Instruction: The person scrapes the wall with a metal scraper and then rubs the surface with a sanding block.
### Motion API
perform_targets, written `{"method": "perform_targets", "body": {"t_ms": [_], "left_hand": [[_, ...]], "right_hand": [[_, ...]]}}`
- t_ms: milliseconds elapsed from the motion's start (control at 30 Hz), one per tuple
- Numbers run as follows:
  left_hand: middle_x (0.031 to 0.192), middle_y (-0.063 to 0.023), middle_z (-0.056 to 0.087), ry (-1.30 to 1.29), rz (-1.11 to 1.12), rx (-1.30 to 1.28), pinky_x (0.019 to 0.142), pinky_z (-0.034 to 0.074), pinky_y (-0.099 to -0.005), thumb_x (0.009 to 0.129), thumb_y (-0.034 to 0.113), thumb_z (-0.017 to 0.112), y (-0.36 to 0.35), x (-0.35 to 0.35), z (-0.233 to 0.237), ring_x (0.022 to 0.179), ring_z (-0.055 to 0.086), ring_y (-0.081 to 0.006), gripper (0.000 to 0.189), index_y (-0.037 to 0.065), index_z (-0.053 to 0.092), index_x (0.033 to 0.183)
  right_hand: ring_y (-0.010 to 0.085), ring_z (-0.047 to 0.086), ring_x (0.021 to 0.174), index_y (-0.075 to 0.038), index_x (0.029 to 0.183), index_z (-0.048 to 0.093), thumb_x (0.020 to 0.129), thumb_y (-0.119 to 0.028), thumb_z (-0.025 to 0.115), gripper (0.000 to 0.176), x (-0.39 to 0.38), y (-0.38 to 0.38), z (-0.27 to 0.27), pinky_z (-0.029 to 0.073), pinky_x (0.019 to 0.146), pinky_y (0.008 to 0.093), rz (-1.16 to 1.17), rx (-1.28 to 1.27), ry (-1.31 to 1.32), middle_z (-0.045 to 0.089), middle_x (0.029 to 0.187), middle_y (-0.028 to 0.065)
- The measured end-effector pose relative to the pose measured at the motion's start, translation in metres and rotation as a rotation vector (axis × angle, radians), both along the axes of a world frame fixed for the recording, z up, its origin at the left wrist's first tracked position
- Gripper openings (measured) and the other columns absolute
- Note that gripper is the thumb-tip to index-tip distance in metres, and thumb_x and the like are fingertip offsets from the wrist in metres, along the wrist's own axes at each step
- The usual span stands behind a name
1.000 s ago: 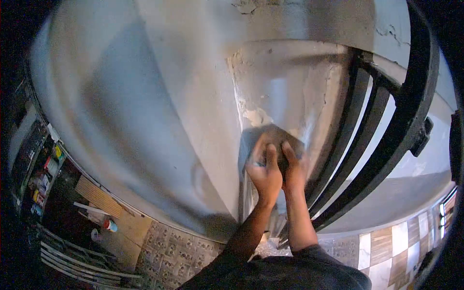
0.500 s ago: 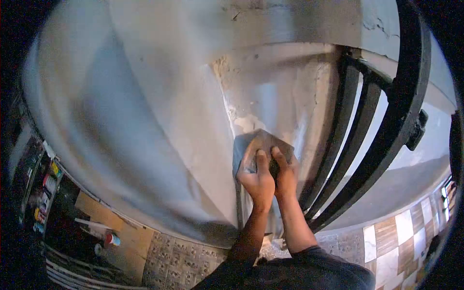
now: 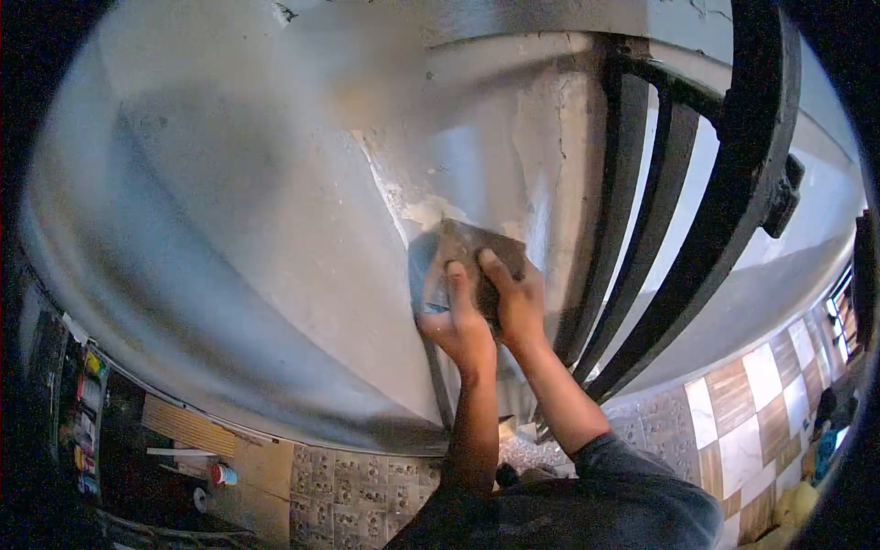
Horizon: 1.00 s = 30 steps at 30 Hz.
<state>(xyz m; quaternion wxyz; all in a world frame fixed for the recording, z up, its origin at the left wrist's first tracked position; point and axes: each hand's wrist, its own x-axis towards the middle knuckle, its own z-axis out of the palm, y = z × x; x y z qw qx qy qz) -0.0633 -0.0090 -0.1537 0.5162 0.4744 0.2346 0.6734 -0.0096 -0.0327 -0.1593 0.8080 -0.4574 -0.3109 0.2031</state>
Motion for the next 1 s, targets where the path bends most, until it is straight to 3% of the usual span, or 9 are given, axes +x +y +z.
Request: {"method": "perform_targets", "body": {"t_ms": [200,300,333,467,567,767,933,967,1000], "left_hand": [[0.109,-0.0099,0.06,0.362,-0.111,-0.185,0.091,0.039,-0.0354,0.084,0.024,0.062,-0.037,-0.015,-0.138,0.102,0.054,-0.0233,0.037,0.0,0.057,0.112],[0.116,-0.0082,0.055,0.035,-0.376,-1.004,0.088,0.041,-0.0319,0.08,0.014,0.06,-0.048,-0.033,-0.247,0.103,0.052,-0.02,0.041,0.002,0.052,0.118],[0.113,-0.0093,0.057,0.408,-0.388,-0.799,0.083,0.041,-0.0369,0.079,0.013,0.062,-0.056,-0.045,-0.261,0.096,0.054,-0.024,0.042,-0.001,0.053,0.118],[0.107,-0.0108,0.059,0.428,-0.312,-0.909,0.075,0.046,-0.0349,0.078,0.006,0.059,-0.056,-0.032,-0.3,0.09,0.057,-0.0237,0.039,-0.001,0.055,0.116],[0.105,-0.0135,0.062,0.593,-0.325,-0.698,0.074,0.046,-0.031,0.078,0.001,0.054,-0.062,-0.028,-0.25,0.088,0.058,-0.0183,0.041,0.001,0.055,0.119],[0.098,-0.0105,0.063,0.506,-0.263,-0.669,0.075,0.044,-0.0351,0.074,0.01,0.062,-0.056,-0.032,-0.254,0.084,0.058,-0.0232,0.033,-0.004,0.059,0.104],[0.094,-0.0095,0.063,0.589,-0.273,-0.701,0.076,0.044,-0.0363,0.074,0.011,0.065,-0.055,-0.041,-0.245,0.084,0.058,-0.0228,0.028,-0.003,0.061,0.098],[0.061,-0.002,0.045,0.511,-0.243,-0.611,0.054,0.033,-0.0355,0.081,0.012,0.063,-0.059,-0.04,-0.245,0.054,0.038,-0.0141,0.021,0.0,0.05,0.07],[0.061,-0.002,0.045,0.503,-0.238,-0.599,0.054,0.033,-0.0355,0.081,0.012,0.063,-0.064,-0.038,-0.234,0.054,0.038,-0.0141,0.021,0.0,0.05,0.07]], "right_hand": [[0.0256,0.054,0.099,0.006,0.119,0.046,0.085,-0.031,0.058,0.052,0.005,-0.03,-0.208,0.042,0.088,0.036,-0.251,-0.59,0.019,0.056,0.113,0.0187],[0.0227,0.056,0.093,-0.001,0.116,0.048,0.087,-0.025,0.053,0.038,-0.029,-0.065,-0.314,0.045,0.083,0.0352,0.124,-0.331,0.447,0.058,0.104,0.0119],[0.0195,0.058,0.082,-0.003,0.106,0.056,0.088,-0.02,0.05,0.025,-0.03,-0.07,-0.362,0.045,0.078,0.0336,0.306,-0.283,0.528,0.063,0.092,0.0081],[0.0208,0.06,0.08,-0.004,0.101,0.056,0.09,-0.019,0.046,0.021,-0.036,-0.08,-0.295,0.048,0.075,0.0353,0.369,-0.495,1.139,0.063,0.09,0.0084],[0.0203,0.06,0.079,-0.007,0.1,0.055,0.093,-0.027,0.044,0.023,-0.017,-0.077,-0.352,0.05,0.073,0.034,0.687,-0.351,0.989,0.062,0.088,0.008],[0.0272,0.06,0.085,-0.004,0.117,0.043,0.092,-0.026,0.047,0.033,-0.013,-0.114,-0.271,0.053,0.074,0.042,0.385,-0.635,1.004,0.054,0.105,0.0116],[0.0294,0.06,0.089,0.0,0.125,0.039,0.092,-0.021,0.05,0.041,-0.014,-0.138,-0.326,0.056,0.065,0.0386,0.45,-0.553,0.751,0.054,0.109,0.015],[0.0277,0.061,0.088,0.0,0.123,0.042,0.091,-0.022,0.052,0.04,-0.017,-0.143,-0.304,0.055,0.065,0.038,0.448,-0.655,0.594,0.055,0.109,0.0147],[0.0259,0.062,0.087,-0.001,0.122,0.045,0.09,-0.022,0.054,0.039,-0.018,-0.147,-0.285,0.055,0.065,0.0374,0.444,-0.751,0.435,0.056,0.109,0.0143]]}}
